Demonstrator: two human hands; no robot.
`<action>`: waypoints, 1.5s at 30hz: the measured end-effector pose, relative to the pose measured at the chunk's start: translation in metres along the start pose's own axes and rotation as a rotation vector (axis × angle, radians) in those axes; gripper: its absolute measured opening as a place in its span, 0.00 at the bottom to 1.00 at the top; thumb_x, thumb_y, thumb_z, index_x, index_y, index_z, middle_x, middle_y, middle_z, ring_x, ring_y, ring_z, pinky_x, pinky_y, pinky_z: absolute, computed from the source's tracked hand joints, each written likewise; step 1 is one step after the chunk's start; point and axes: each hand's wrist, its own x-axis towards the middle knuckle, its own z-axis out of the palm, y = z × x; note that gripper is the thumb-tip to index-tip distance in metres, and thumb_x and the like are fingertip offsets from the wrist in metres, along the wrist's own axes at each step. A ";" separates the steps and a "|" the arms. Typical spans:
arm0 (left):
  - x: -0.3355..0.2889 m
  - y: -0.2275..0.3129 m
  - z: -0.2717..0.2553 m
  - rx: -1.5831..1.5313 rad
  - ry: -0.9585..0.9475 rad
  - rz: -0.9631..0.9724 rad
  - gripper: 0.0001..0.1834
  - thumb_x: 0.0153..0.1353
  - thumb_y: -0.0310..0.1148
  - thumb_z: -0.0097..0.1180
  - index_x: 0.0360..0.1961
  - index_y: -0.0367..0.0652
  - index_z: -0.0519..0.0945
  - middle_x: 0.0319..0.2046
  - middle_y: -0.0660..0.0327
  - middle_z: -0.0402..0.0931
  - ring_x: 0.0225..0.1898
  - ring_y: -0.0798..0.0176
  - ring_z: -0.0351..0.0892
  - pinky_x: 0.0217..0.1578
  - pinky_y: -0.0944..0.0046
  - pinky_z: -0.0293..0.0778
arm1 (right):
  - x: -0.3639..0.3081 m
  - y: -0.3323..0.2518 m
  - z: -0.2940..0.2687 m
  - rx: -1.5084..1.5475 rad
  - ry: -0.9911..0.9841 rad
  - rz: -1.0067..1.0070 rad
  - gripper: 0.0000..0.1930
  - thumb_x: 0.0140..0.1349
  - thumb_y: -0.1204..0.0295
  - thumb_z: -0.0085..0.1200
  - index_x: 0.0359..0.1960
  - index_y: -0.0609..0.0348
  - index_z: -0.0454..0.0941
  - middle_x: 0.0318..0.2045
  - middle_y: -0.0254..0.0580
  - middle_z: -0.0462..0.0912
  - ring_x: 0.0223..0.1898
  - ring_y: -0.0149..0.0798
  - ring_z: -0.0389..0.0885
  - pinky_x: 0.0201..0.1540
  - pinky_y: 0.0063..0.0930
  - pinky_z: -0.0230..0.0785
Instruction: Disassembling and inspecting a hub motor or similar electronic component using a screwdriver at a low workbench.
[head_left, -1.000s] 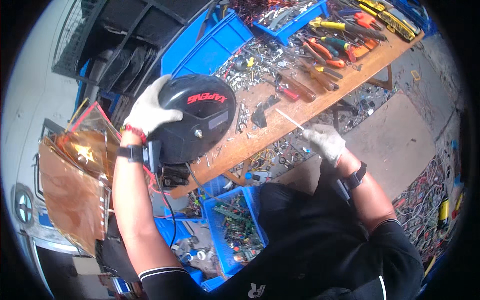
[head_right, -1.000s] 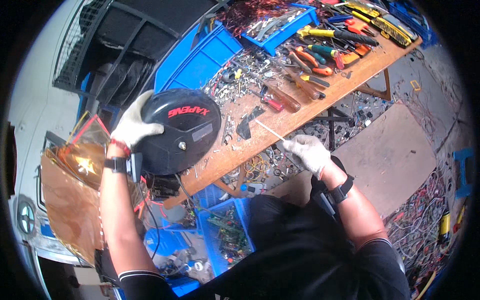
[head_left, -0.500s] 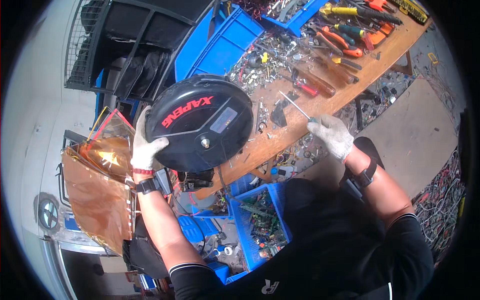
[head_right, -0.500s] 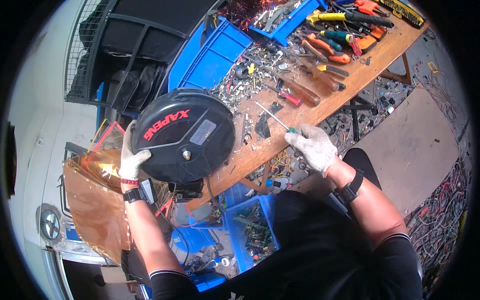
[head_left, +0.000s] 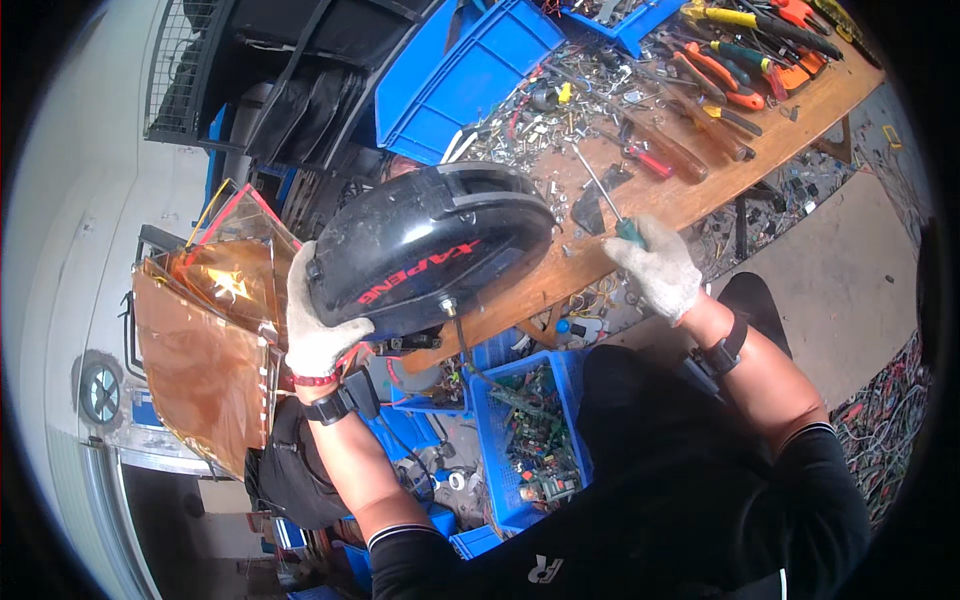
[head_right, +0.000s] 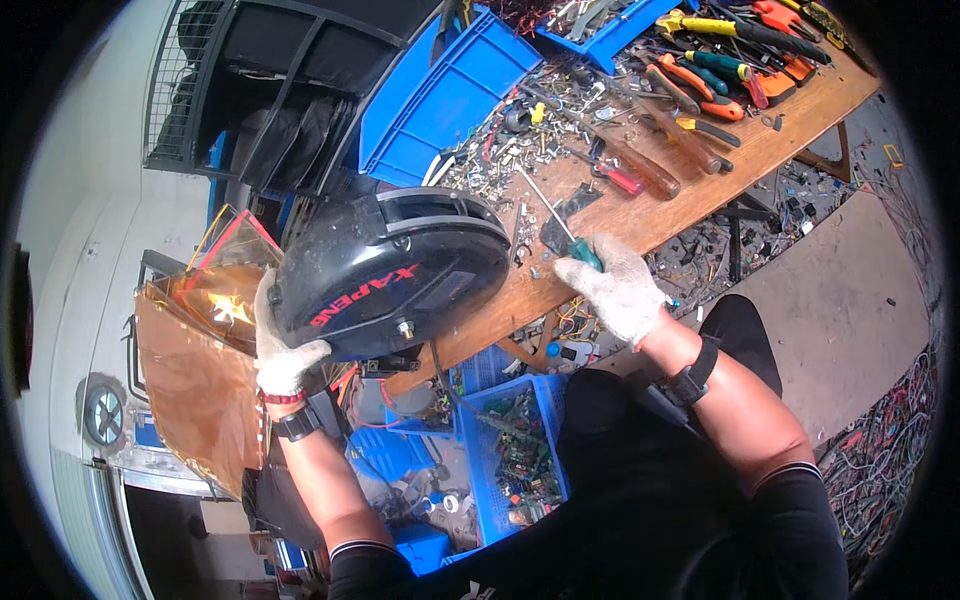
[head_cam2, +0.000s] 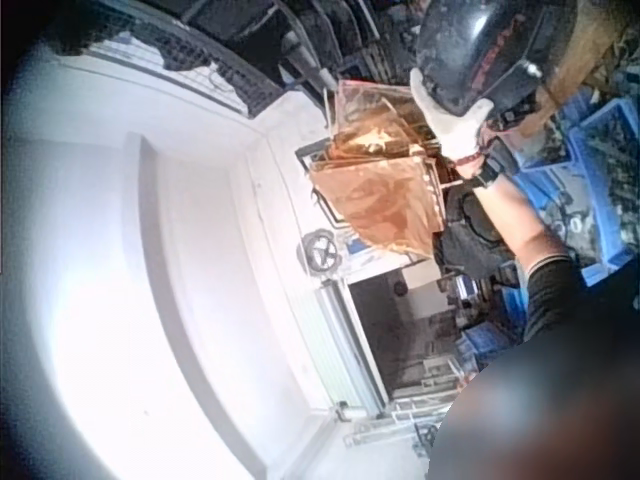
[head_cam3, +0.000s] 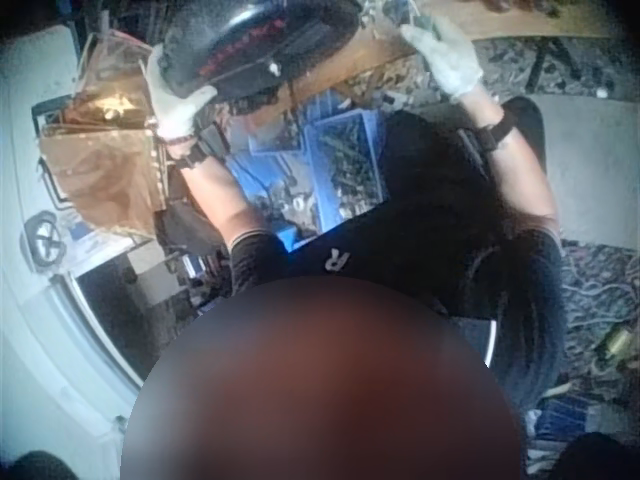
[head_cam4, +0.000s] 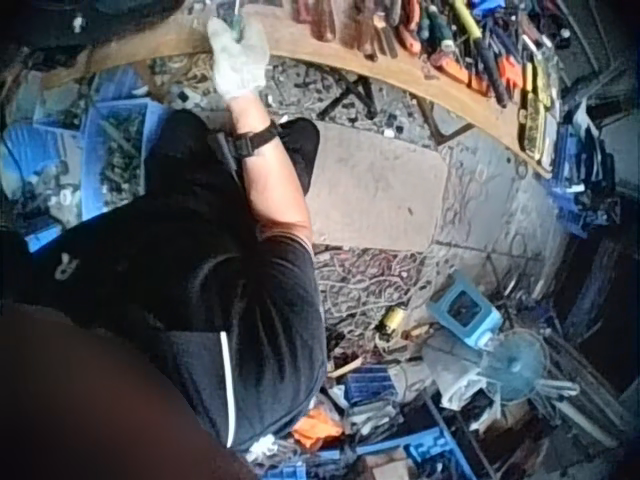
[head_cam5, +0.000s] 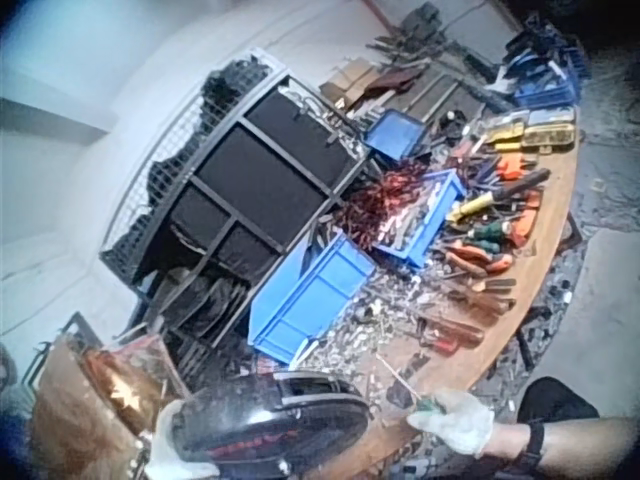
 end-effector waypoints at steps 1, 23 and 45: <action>-0.006 -0.002 -0.004 0.001 0.005 -0.001 0.75 0.30 0.34 0.91 0.80 0.38 0.56 0.73 0.50 0.65 0.72 0.50 0.68 0.72 0.48 0.69 | -0.001 -0.005 0.005 0.042 0.009 -0.035 0.21 0.69 0.53 0.62 0.38 0.63 0.78 0.32 0.50 0.79 0.36 0.45 0.77 0.43 0.42 0.71; -0.154 -0.021 0.089 0.455 0.346 0.107 0.66 0.32 0.27 0.86 0.74 0.39 0.58 0.68 0.50 0.68 0.68 0.49 0.71 0.71 0.49 0.65 | -0.023 -0.052 0.036 0.669 -0.391 0.111 0.16 0.78 0.57 0.54 0.47 0.60 0.78 0.36 0.41 0.89 0.13 0.24 0.73 0.16 0.19 0.64; -0.169 -0.091 0.230 0.947 0.473 0.455 0.34 0.43 0.47 0.80 0.49 0.46 0.79 0.57 0.52 0.74 0.59 0.42 0.75 0.65 0.31 0.65 | -0.007 0.013 0.026 0.495 -0.141 0.271 0.16 0.72 0.60 0.60 0.48 0.62 0.82 0.29 0.34 0.81 0.15 0.26 0.73 0.16 0.23 0.64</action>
